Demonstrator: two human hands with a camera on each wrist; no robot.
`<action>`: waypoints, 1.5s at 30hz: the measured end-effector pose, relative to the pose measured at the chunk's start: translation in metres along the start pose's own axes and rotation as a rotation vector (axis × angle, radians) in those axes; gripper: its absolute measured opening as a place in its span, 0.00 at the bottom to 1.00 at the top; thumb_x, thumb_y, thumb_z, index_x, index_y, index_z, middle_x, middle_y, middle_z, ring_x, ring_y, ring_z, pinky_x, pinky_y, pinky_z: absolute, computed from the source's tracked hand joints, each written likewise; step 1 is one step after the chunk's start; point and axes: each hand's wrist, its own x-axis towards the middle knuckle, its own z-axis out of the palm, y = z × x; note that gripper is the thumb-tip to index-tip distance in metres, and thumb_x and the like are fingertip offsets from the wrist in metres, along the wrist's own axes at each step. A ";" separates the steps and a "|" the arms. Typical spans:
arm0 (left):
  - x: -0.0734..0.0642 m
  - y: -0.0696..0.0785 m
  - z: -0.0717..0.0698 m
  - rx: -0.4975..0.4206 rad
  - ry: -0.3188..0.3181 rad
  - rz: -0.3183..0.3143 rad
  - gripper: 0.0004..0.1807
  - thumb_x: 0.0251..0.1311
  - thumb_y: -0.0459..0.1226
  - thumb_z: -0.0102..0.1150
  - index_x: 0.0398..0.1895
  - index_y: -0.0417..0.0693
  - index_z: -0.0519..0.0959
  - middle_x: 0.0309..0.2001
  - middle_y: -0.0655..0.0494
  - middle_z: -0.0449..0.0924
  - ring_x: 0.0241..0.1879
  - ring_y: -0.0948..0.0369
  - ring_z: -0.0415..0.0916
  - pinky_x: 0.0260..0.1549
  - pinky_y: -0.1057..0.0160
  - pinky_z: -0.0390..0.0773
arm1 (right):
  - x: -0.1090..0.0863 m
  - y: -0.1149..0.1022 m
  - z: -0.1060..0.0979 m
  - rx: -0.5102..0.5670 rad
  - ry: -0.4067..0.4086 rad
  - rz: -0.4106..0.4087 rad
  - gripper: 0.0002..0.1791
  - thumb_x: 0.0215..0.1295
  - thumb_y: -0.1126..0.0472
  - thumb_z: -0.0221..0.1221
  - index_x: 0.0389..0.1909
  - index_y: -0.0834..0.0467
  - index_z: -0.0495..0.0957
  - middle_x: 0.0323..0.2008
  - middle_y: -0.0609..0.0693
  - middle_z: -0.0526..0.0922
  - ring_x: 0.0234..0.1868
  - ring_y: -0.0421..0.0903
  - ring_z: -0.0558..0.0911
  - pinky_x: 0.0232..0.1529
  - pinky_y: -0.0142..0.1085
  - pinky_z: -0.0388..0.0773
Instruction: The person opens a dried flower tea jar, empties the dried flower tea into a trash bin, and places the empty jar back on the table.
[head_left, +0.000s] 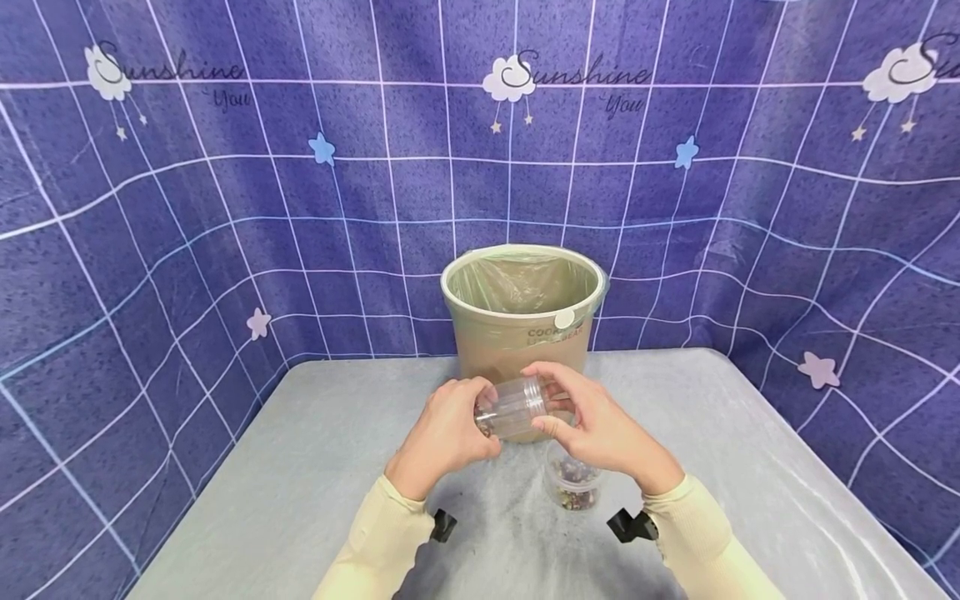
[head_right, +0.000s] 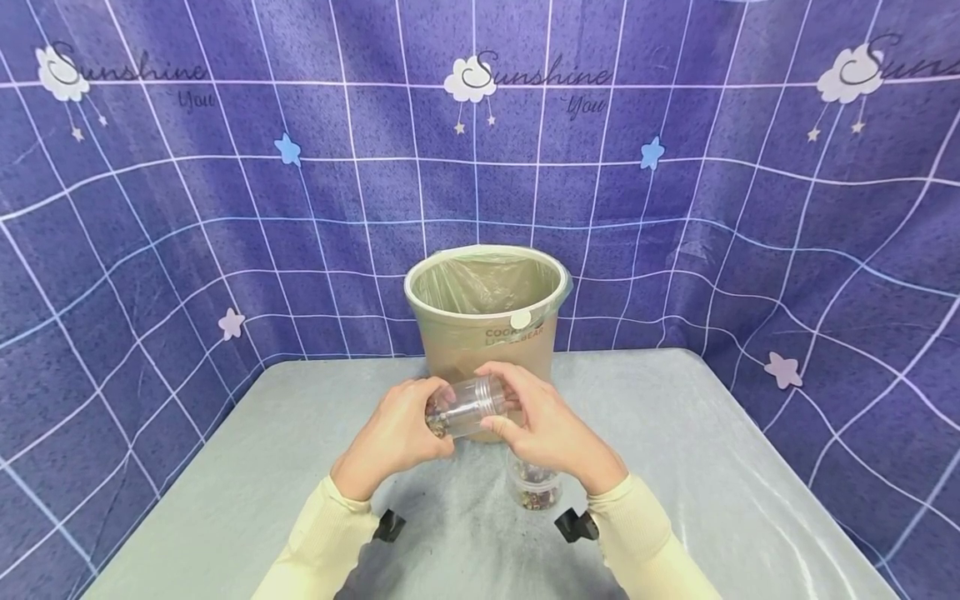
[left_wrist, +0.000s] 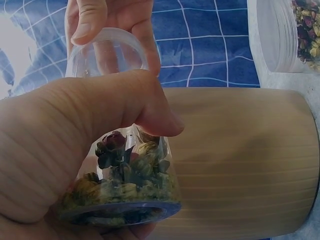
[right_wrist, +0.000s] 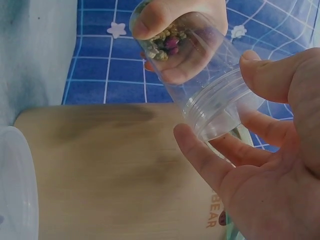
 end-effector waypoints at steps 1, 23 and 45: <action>0.000 0.000 0.000 0.002 -0.001 0.000 0.26 0.30 0.38 0.79 0.40 0.53 0.81 0.33 0.63 0.81 0.36 0.60 0.74 0.39 0.57 0.75 | 0.000 0.000 0.000 0.006 -0.001 -0.002 0.34 0.63 0.68 0.69 0.69 0.57 0.69 0.60 0.48 0.79 0.52 0.47 0.85 0.55 0.43 0.83; -0.001 0.001 -0.001 -0.018 -0.013 -0.001 0.26 0.30 0.37 0.79 0.40 0.52 0.81 0.33 0.62 0.80 0.35 0.60 0.72 0.37 0.57 0.74 | -0.002 -0.003 0.000 0.069 -0.008 -0.045 0.37 0.58 0.76 0.68 0.68 0.56 0.69 0.62 0.52 0.77 0.57 0.51 0.83 0.59 0.41 0.81; -0.001 0.000 0.001 -0.018 -0.004 0.010 0.25 0.31 0.37 0.78 0.39 0.53 0.81 0.31 0.65 0.78 0.34 0.61 0.71 0.36 0.59 0.74 | -0.002 -0.001 -0.001 0.039 -0.002 -0.019 0.37 0.60 0.72 0.69 0.68 0.51 0.69 0.63 0.49 0.77 0.55 0.48 0.84 0.56 0.42 0.82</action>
